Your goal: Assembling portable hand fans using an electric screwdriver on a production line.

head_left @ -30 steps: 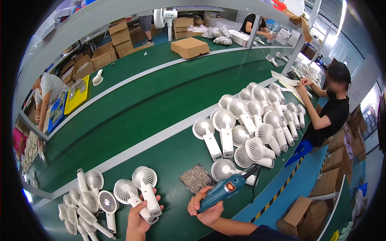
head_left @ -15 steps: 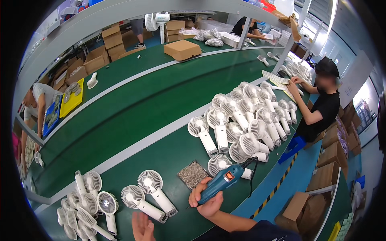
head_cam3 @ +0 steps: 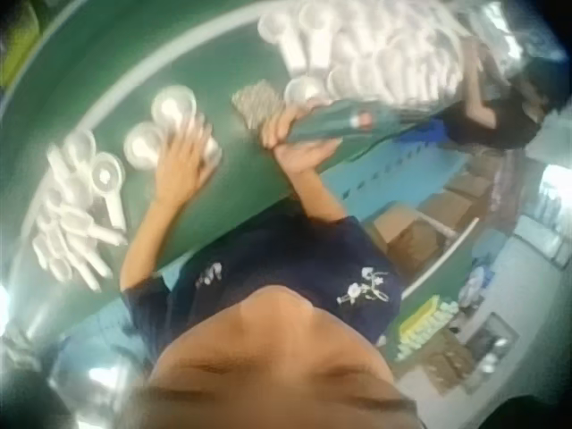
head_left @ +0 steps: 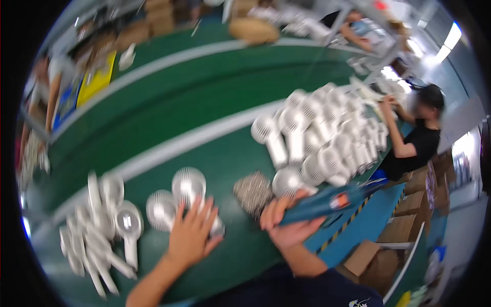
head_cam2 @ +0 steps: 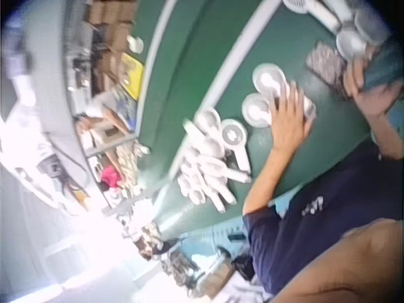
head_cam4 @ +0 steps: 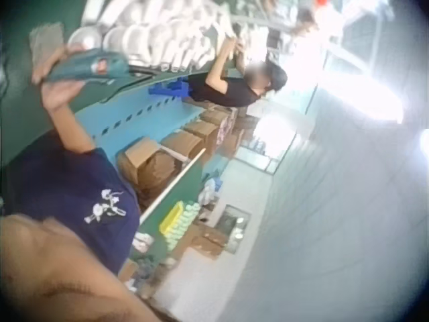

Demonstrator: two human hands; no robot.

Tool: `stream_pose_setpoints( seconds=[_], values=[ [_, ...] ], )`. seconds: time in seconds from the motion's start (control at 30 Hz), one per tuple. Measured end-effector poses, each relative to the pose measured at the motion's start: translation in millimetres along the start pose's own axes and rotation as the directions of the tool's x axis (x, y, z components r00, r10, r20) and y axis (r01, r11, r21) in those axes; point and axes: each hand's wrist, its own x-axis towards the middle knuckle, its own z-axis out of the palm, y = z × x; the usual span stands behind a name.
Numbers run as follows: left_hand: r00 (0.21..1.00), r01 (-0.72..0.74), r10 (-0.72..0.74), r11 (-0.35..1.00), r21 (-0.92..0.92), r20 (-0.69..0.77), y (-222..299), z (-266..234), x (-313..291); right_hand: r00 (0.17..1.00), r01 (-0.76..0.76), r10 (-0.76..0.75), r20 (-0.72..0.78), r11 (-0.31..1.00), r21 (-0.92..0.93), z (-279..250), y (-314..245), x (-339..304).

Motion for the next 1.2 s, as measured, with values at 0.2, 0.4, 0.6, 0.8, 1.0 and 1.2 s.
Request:
stream_pose_setpoints(
  seconds=[0.2,0.4,0.6,0.8,1.0,1.2],
  values=[
    [0.979,0.029,-0.054,0.991,-0.127,-0.199,-11,3,11,0.995,0.011,-0.008,0.101,0.999,-0.030,13,4,23],
    [0.961,0.026,-0.056,0.993,-0.114,-0.270,-20,0,-1,0.983,0.107,-0.075,0.170,0.976,-0.188,17,21,11],
    [0.937,0.108,-0.159,0.978,-0.176,-0.312,0,19,0,0.997,0.068,-0.057,0.045,0.954,-0.291,11,38,23],
    [0.920,0.121,-0.192,0.968,-0.218,-0.342,5,24,0,0.998,-0.017,0.033,0.044,0.948,-0.318,12,56,18],
    [0.886,0.106,-0.219,0.954,-0.282,-0.409,6,20,8,0.994,0.006,0.024,0.103,0.959,-0.282,21,47,29],
    [0.788,0.001,-0.180,0.956,-0.292,-0.588,12,19,2,0.989,-0.046,0.062,0.131,0.991,-0.123,54,33,15]
  ],
)
